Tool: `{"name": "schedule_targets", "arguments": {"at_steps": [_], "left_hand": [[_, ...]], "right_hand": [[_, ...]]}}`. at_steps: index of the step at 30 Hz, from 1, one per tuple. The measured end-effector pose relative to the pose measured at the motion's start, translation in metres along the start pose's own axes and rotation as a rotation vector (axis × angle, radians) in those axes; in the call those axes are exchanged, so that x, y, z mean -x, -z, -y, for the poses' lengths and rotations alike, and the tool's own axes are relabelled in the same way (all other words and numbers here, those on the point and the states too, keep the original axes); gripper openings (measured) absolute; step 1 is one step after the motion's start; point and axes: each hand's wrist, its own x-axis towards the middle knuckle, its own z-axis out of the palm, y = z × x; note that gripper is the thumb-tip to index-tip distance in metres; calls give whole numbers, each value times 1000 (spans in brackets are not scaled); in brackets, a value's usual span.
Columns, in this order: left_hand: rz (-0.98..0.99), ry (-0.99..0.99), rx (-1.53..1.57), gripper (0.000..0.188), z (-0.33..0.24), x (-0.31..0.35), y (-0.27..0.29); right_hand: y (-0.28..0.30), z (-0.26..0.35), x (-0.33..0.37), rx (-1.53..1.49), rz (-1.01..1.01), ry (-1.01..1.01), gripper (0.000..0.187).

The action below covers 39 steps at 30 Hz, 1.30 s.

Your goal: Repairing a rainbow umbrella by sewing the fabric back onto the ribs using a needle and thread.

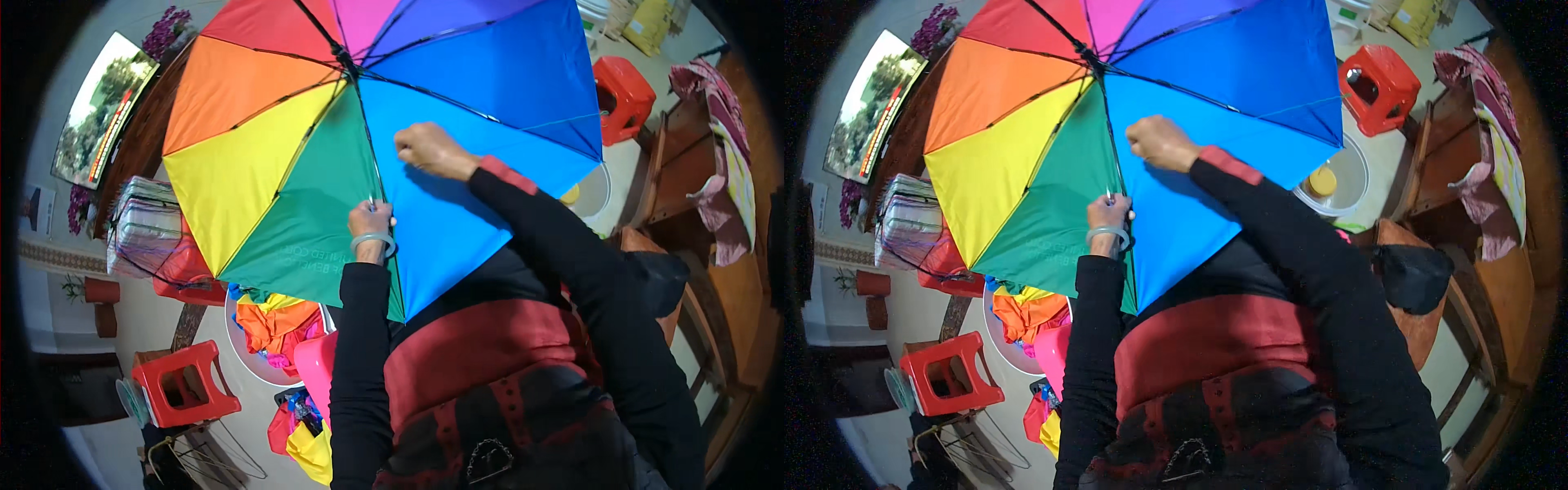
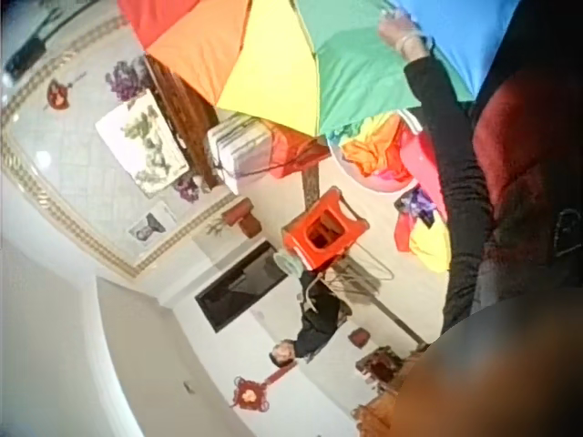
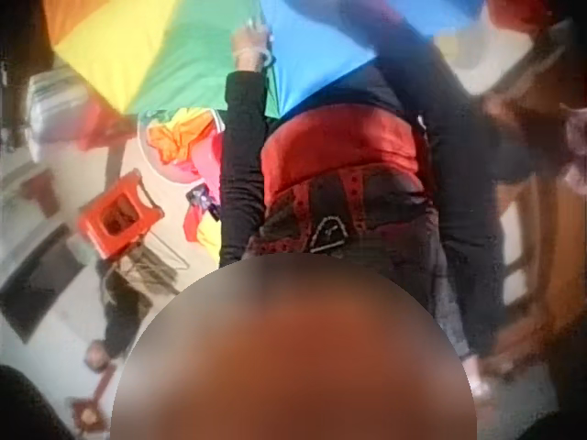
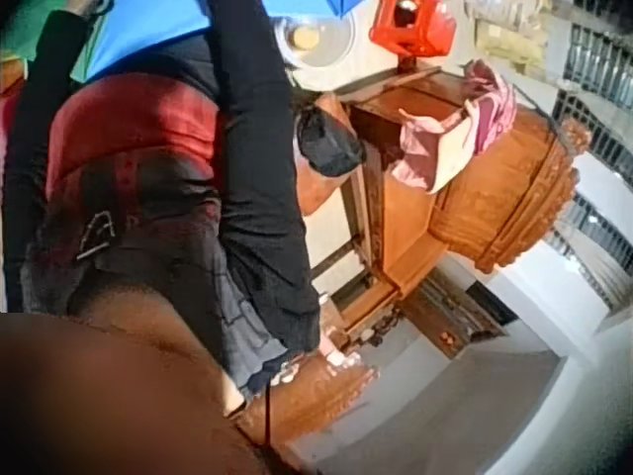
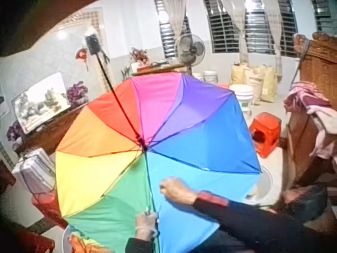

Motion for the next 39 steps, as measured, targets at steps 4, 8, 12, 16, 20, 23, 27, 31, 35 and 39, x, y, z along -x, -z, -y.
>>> {"name": "schedule_targets", "arguments": {"at_steps": [4, 8, 12, 16, 20, 23, 27, 31, 35, 39], "left_hand": [[101, 287, 356, 19, -20, 11, 12], [107, 308, 421, 17, -16, 8, 14], [97, 292, 387, 16, -15, 6, 13], [115, 282, 334, 16, -17, 8, 17], [100, 308, 400, 15, -15, 9, 17], [112, 304, 435, 13, -15, 6, 18], [116, 317, 504, 12, -11, 5, 16], [116, 356, 509, 11, -11, 0, 17], [100, 349, 553, 11, -13, 1, 14], [87, 347, 586, 12, -16, 3, 13]], "right_hand": [[-52, 1, 14, 26, 23, -117, 9], [-73, 1, 19, 35, 65, -118, 11], [-77, 12, 22, 21, -133, -222, 9], [-75, 25, 25, 75, -161, -326, 10], [-75, 32, 29, 81, 26, -287, 12], [-71, 32, 30, 24, 187, -216, 13], [-71, 33, 31, -25, 211, -246, 14], [-77, 34, 27, -114, 166, -317, 16], [-85, 31, 29, -105, 53, -267, 16], [-89, 29, 32, -123, -28, -173, 13]]}}
